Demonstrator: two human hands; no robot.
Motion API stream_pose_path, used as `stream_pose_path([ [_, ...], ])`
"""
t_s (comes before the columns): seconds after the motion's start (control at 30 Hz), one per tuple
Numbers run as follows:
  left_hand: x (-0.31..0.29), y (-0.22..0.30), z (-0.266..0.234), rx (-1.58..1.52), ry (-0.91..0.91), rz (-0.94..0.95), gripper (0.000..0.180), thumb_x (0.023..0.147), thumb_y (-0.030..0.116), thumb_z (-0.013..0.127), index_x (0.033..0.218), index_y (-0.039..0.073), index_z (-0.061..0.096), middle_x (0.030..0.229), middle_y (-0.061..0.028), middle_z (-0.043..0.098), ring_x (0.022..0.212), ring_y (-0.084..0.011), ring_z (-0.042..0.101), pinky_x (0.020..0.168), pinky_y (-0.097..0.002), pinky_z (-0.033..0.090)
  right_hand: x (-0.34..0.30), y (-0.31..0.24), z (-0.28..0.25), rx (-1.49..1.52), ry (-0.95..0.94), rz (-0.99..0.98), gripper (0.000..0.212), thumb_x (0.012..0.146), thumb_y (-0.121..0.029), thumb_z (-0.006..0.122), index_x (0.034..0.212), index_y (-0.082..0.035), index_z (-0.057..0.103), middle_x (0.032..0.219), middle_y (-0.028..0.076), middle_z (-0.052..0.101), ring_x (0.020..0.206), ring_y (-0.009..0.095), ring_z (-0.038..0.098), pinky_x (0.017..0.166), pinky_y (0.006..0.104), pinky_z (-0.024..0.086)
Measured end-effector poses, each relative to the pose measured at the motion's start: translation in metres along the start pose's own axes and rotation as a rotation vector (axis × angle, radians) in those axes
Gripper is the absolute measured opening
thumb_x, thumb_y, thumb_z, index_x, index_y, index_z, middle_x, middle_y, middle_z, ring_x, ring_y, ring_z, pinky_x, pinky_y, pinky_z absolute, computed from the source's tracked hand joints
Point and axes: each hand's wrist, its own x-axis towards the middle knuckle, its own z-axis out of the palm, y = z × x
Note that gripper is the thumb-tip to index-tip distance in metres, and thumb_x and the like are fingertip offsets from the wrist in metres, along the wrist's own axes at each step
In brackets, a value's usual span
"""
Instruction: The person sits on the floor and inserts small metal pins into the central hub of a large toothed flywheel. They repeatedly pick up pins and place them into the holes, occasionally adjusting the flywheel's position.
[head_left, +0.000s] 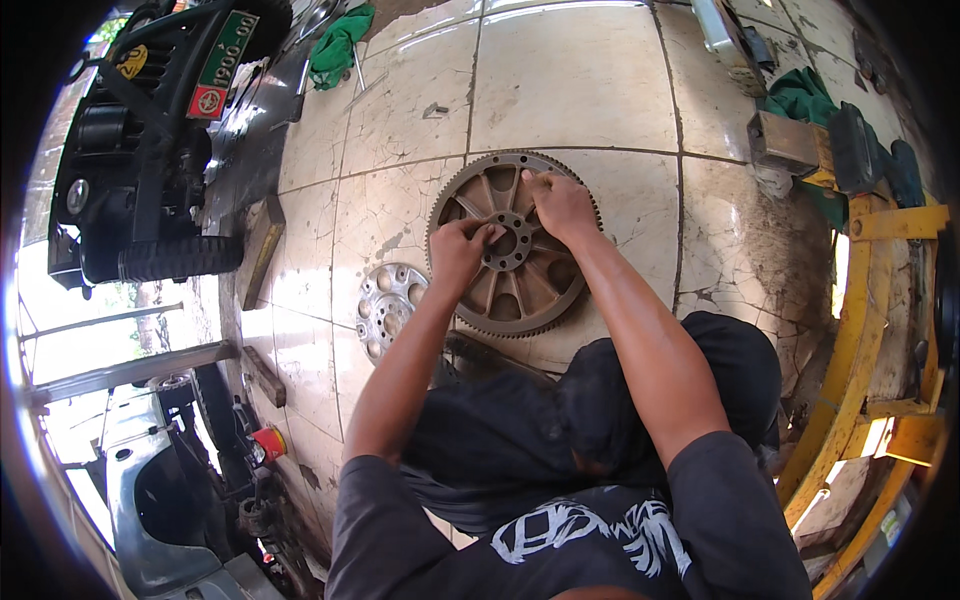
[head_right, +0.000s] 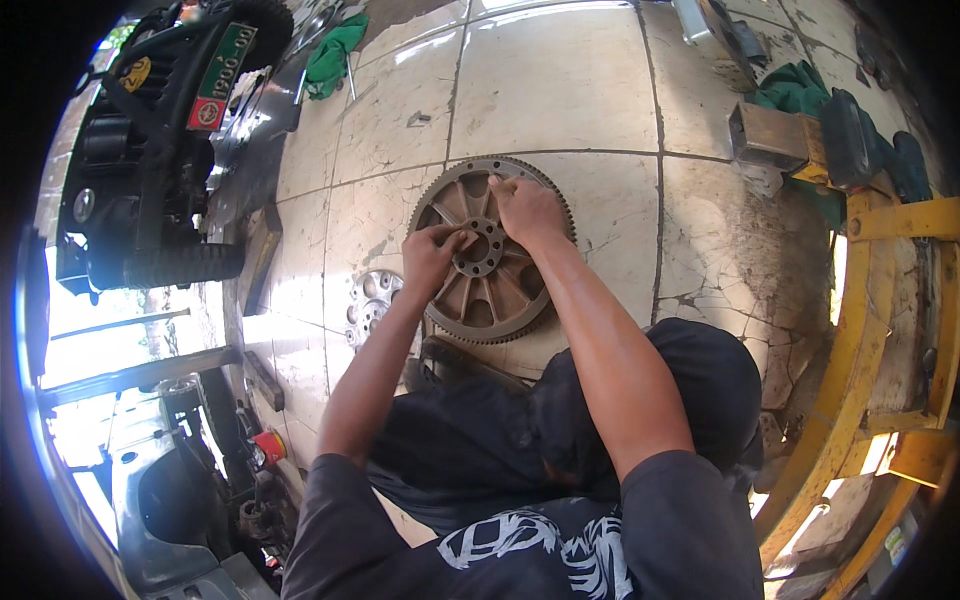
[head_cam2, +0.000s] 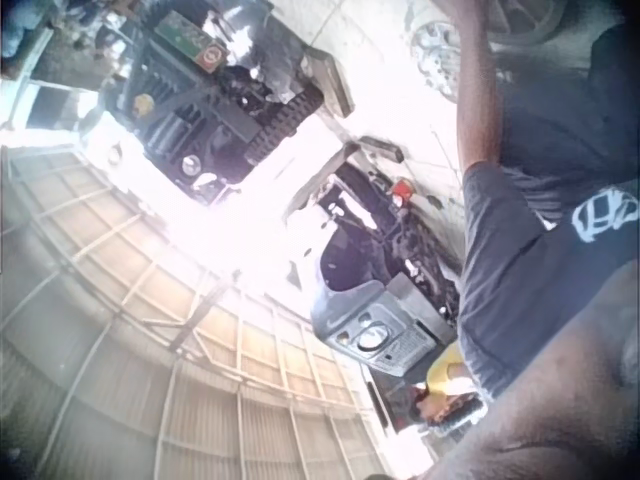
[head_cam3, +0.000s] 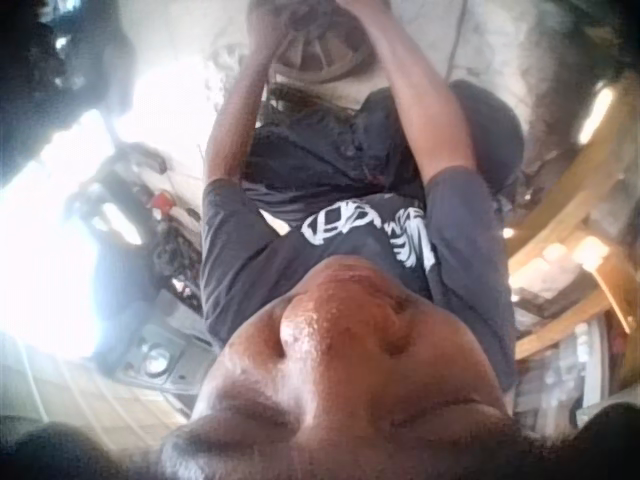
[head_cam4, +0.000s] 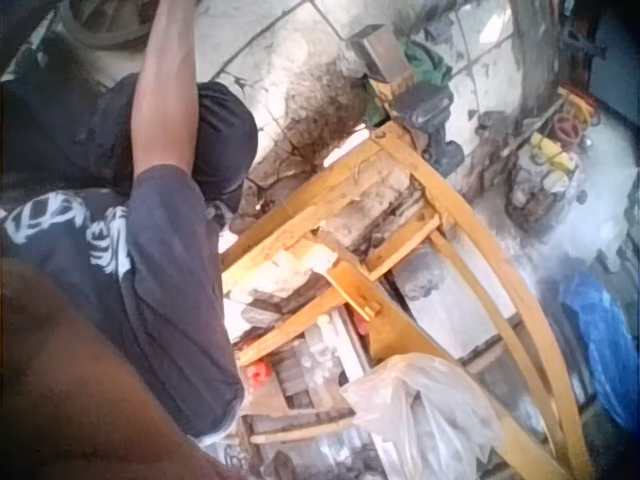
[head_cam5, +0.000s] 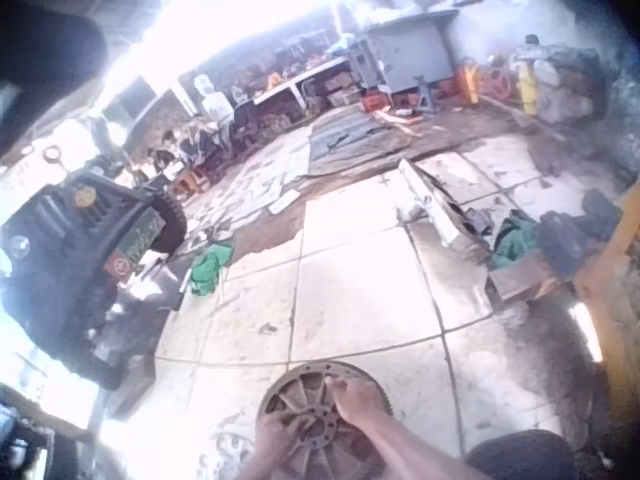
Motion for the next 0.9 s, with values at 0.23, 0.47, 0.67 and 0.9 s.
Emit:
stream_pose_path([
  [0.23, 0.014, -0.01, 0.003, 0.097, -0.212, -0.402, 0.044, 0.094, 0.041, 0.077, 0.102, -0.002, 0.079, 0.084, -0.0202, 0.077, 0.076, -0.0276, 0.077, 0.071, -0.0396, 0.059, -0.003, 0.0, 0.002, 0.036, 0.023, 0.009, 0.06, 0.105, -0.06, 0.049, 0.115, -0.007, 0.075, 0.112, 0.022, 0.075, 0.113, 0.042, 0.069, 0.098, 0.0513, 0.052],
  [0.47, 0.029, -0.001, 0.015, 0.175, -0.328, -0.447, 0.06, 0.1, 0.05, 0.062, 0.11, -0.007, 0.074, 0.112, -0.0343, 0.072, 0.112, -0.0459, 0.07, 0.098, -0.0521, 0.054, 0.0, 0.003, 0.003, 0.04, 0.014, 0.013, 0.059, 0.104, -0.06, 0.05, 0.117, -0.008, 0.076, 0.114, 0.022, 0.075, 0.114, 0.043, 0.068, 0.099, 0.0515, 0.052],
  [0.67, 0.044, -0.001, -0.008, 0.592, -0.452, 0.22, 0.027, 0.101, 0.032, 0.065, 0.103, 0.008, 0.077, 0.097, -0.016, 0.078, 0.097, -0.0389, 0.074, 0.083, -0.049, 0.057, 0.005, 0.006, 0.0, 0.011, 0.013, 0.056, 0.056, 0.105, -0.057, 0.051, 0.122, -0.01, 0.076, 0.118, 0.024, 0.074, 0.117, 0.042, 0.068, 0.102, 0.0513, 0.053],
  [0.9, 0.089, -0.027, -0.013, 0.928, -0.626, 0.812, 0.016, 0.092, 0.021, 0.067, 0.1, 0.013, 0.078, 0.092, -0.0146, 0.076, 0.092, -0.0327, 0.074, 0.084, -0.0473, 0.058, 0.005, 0.012, 0.011, 0.04, -0.028, 0.001, 0.054, 0.103, -0.055, 0.057, 0.119, -0.007, 0.076, 0.111, 0.021, 0.076, 0.11, 0.04, 0.071, 0.096, 0.0493, 0.053],
])
